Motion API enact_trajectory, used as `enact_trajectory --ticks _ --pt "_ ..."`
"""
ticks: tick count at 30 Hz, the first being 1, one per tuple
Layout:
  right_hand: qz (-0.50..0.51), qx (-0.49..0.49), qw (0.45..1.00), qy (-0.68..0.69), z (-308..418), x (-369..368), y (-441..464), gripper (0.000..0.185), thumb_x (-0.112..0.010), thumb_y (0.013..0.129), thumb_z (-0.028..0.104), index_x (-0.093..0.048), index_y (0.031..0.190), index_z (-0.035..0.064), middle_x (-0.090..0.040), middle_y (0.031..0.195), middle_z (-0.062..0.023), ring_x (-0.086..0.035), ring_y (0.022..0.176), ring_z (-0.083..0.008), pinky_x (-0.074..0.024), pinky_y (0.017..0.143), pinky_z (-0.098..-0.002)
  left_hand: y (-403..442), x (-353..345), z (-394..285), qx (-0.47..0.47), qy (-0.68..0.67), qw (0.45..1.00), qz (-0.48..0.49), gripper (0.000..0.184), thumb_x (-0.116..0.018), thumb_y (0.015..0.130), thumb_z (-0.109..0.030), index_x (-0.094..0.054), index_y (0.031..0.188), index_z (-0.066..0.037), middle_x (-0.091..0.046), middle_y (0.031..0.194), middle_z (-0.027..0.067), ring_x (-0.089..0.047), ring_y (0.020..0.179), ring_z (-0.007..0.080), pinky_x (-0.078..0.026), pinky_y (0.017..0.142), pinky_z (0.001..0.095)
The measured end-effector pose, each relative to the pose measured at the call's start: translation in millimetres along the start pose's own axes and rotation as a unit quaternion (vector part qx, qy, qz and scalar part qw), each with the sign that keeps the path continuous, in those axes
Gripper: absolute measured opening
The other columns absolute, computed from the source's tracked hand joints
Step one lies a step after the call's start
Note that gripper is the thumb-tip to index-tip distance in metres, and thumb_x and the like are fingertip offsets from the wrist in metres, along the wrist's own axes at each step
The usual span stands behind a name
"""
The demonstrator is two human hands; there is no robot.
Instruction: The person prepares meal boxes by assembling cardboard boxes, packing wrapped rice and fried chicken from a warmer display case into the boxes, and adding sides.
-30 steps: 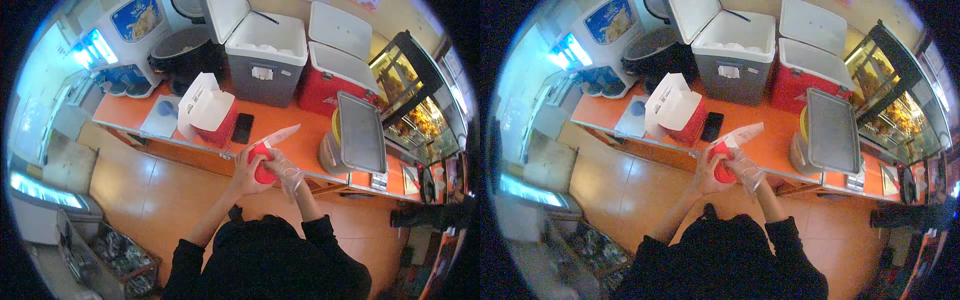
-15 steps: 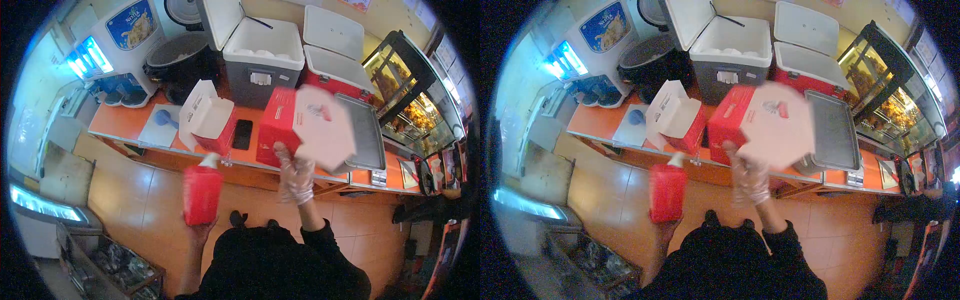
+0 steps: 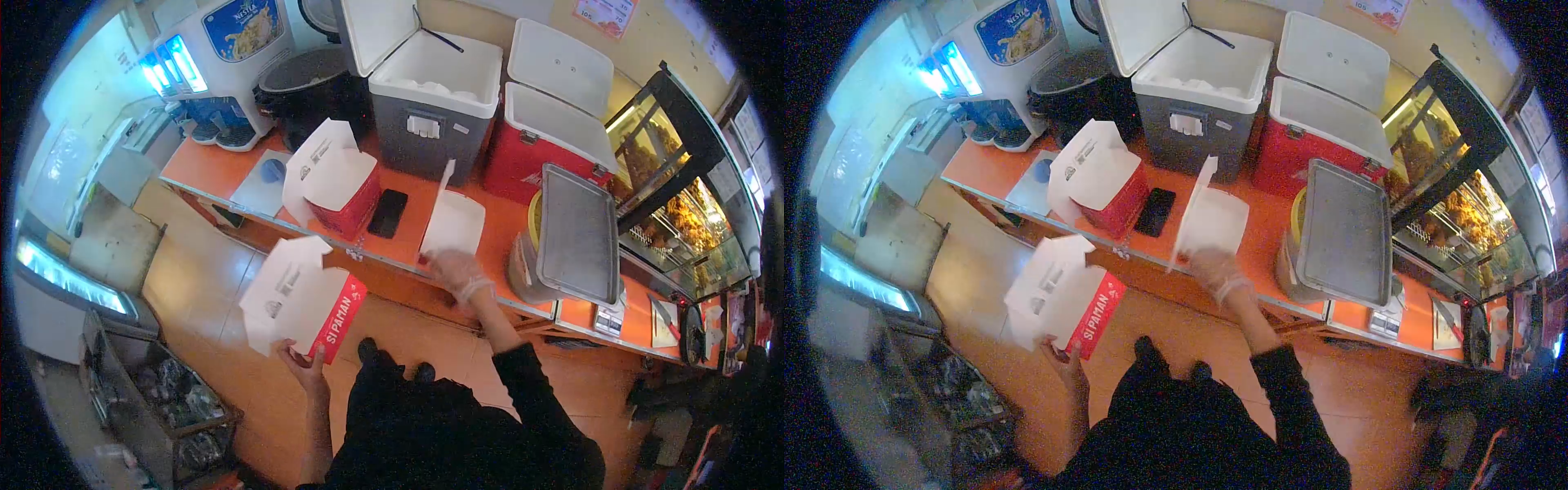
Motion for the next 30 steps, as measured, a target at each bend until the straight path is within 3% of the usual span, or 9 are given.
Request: enact_trajectory --ticks 5,7,11,15,18,20,24,27,30 --pt "-0.089 -0.072 0.988 -0.104 -93 -69 37 0.026 -0.056 0.085 0.020 -0.070 0.102 0.0074 -0.068 0.096 -0.0168 -0.065 0.094 -0.0328 -0.0499 0.085 -0.0468 26 -30 -49 -0.128 0.105 0.986 -0.006 0.078 -0.086 0.065 -0.019 -0.029 0.117 -0.013 -0.031 0.112 0.0048 -0.038 0.111 0.0231 -0.022 0.112 0.0424" --pt "0.031 -0.142 0.982 -0.120 -66 -1 30 0.022 -0.056 0.085 0.019 -0.071 0.091 0.0048 -0.069 0.090 -0.0182 -0.065 0.088 -0.0359 -0.0512 0.082 -0.0470 55 -47 -52 -0.174 0.143 0.974 0.014 0.081 -0.088 0.063 -0.022 -0.027 0.116 -0.012 -0.029 0.111 0.0052 -0.037 0.112 0.0238 -0.016 0.115 0.0472" --pt "-0.162 -0.072 0.980 0.087 -22 173 95 0.031 -0.054 0.088 0.028 -0.069 0.088 0.0007 -0.068 0.092 -0.0227 -0.066 0.089 -0.0388 -0.0508 0.080 -0.0493 117 -110 -56 -0.293 0.240 0.925 0.016 0.090 -0.091 0.055 -0.031 -0.025 0.112 -0.011 -0.027 0.106 0.0056 -0.036 0.113 0.0257 0.003 0.118 0.0586" --pt "-0.225 -0.079 0.970 -0.041 -89 237 295 0.043 -0.059 0.084 0.045 -0.070 0.103 0.0082 -0.070 0.099 -0.0195 -0.066 0.097 -0.0360 -0.0496 0.089 -0.0429 168 -188 -51 -0.312 0.267 0.910 0.052 0.087 -0.089 0.061 -0.030 -0.023 0.113 -0.009 -0.028 0.108 0.0069 -0.036 0.113 0.0269 -0.009 0.115 0.0619" --pt "0.018 -0.097 0.986 -0.138 -143 202 404 0.052 -0.062 0.081 0.053 -0.070 0.108 0.0089 -0.071 0.099 -0.0164 -0.067 0.096 -0.0352 -0.0501 0.088 -0.0439 197 -248 -17 -0.475 0.506 0.709 0.127 0.083 -0.087 0.067 -0.024 -0.021 0.113 -0.007 -0.032 0.111 0.0092 -0.038 0.113 0.0260 -0.026 0.107 0.0572" --pt "0.083 -0.101 0.981 -0.141 -166 184 429 0.051 -0.062 0.081 0.051 -0.069 0.107 0.0077 -0.071 0.098 -0.0172 -0.067 0.095 -0.0357 -0.0505 0.087 -0.0445 223 -263 -11 -0.288 0.073 0.938 0.178 0.072 -0.084 0.073 -0.023 -0.024 0.111 -0.009 -0.050 0.116 0.0125 -0.053 0.104 0.0220 -0.040 0.098 0.0424" --pt "0.013 -0.118 0.989 -0.085 -163 205 405 0.049 -0.062 0.081 0.047 -0.069 0.105 0.0054 -0.070 0.097 -0.0186 -0.067 0.094 -0.0366 -0.0513 0.085 -0.0457 238 -273 72 -0.212 0.209 0.918 0.261 0.077 -0.083 0.073 -0.015 -0.021 0.117 -0.006 -0.053 0.117 0.0128 -0.056 0.107 0.0225 -0.047 0.093 0.0415" --pt "-0.100 -0.105 0.989 0.003 -110 251 339 0.047 -0.062 0.080 0.045 -0.069 0.103 0.0037 -0.069 0.096 -0.0196 -0.067 0.093 -0.0373 -0.0519 0.084 -0.0465 241 -293 55 -0.098 0.040 0.954 0.280 0.070 -0.081 0.075 -0.011 -0.032 0.123 0.000 -0.057 0.115 0.0114 -0.058 0.107 0.0247 -0.050 0.092 0.0391" --pt "-0.146 -0.065 0.984 0.077 -40 267 265 0.046 -0.062 0.080 0.042 -0.068 0.101 0.0019 -0.069 0.096 -0.0207 -0.067 0.092 -0.0381 -0.0525 0.082 -0.0474 225 -294 32 -0.273 -0.071 0.938 0.199 0.066 -0.079 0.076 -0.009 -0.041 0.128 0.001 -0.058 0.117 0.0107 -0.058 0.107 0.0249 -0.050 0.094 0.0368"
Point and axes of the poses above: each hand's wrist, its own y-axis towards the middle knuckle, its own x-axis out of the back of the hand, z = x × y, the point moved 4 cm from there along y, towards the middle knuckle
